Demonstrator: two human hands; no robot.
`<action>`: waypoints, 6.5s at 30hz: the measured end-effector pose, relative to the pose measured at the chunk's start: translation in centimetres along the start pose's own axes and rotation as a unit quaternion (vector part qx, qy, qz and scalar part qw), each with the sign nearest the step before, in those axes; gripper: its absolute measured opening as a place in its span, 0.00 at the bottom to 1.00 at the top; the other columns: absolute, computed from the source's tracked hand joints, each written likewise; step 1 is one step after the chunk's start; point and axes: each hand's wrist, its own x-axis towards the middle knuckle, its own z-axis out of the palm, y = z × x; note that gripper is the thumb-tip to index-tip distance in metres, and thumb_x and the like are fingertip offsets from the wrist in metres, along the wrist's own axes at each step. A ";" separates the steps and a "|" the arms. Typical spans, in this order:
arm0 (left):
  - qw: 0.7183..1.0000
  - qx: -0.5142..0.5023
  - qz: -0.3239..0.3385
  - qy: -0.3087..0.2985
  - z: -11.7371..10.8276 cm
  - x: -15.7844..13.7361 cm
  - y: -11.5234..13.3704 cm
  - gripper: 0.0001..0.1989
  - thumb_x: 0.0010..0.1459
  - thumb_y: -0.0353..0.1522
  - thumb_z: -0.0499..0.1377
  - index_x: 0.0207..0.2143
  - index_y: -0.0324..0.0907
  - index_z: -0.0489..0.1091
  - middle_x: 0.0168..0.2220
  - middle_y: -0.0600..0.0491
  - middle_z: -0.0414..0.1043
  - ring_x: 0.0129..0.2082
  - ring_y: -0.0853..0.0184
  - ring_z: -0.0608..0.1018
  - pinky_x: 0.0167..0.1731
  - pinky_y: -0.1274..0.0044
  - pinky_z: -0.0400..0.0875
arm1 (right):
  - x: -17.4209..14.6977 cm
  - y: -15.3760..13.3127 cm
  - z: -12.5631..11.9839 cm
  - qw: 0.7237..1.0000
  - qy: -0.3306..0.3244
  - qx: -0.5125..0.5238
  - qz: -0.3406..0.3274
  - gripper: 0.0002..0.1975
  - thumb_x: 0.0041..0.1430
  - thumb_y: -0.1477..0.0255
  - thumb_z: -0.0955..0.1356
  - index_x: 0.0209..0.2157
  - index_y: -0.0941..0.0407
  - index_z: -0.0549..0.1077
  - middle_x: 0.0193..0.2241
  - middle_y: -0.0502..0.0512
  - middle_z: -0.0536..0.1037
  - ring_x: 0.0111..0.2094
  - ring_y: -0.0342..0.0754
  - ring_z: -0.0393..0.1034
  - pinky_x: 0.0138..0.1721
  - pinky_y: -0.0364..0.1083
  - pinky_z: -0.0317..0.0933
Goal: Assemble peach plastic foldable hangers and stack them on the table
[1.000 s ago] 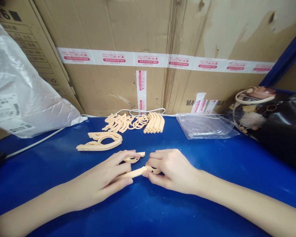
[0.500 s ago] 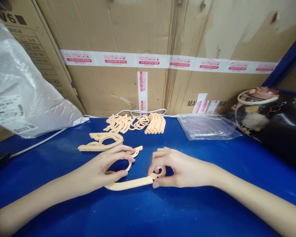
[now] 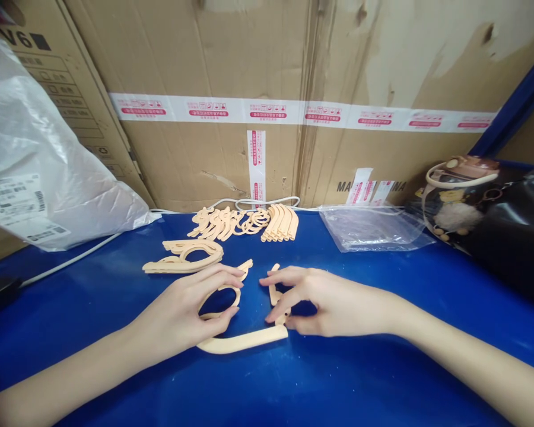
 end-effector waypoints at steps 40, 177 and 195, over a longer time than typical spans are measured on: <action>0.989 0.105 0.101 -0.017 0.5 -0.1 -1.5 0.23 0.59 0.18 0.44 0.49 0.44 0.68 0.51 0.53 0.72 0.56 0.63 0.68 0.57 0.63 0.62 | 1.4 2.3 1.9 0.991 0.107 -0.057 -0.050 0.19 0.49 0.93 0.57 0.32 0.55 0.64 0.31 0.49 0.69 0.38 0.45 0.61 0.40 0.45 0.57; 0.969 0.132 -0.183 -0.103 -8.8 0.6 -7.5 0.39 0.51 0.54 0.57 0.62 0.49 0.56 0.61 0.51 0.61 0.57 0.53 0.68 0.55 0.68 0.63 | 0.8 2.2 2.4 0.975 0.070 -0.213 -0.004 0.25 0.66 0.59 0.60 0.62 0.53 0.60 0.63 0.60 0.56 0.63 0.56 0.52 0.60 0.58 0.52; 0.971 0.131 -0.170 -0.104 -8.8 0.3 -7.2 0.40 0.50 0.50 0.60 0.62 0.48 0.54 0.61 0.53 0.62 0.57 0.54 0.68 0.56 0.67 0.63 | 0.8 2.3 2.5 0.974 0.071 -0.217 -0.001 0.26 0.66 0.59 0.60 0.61 0.54 0.60 0.63 0.62 0.57 0.62 0.57 0.52 0.60 0.59 0.52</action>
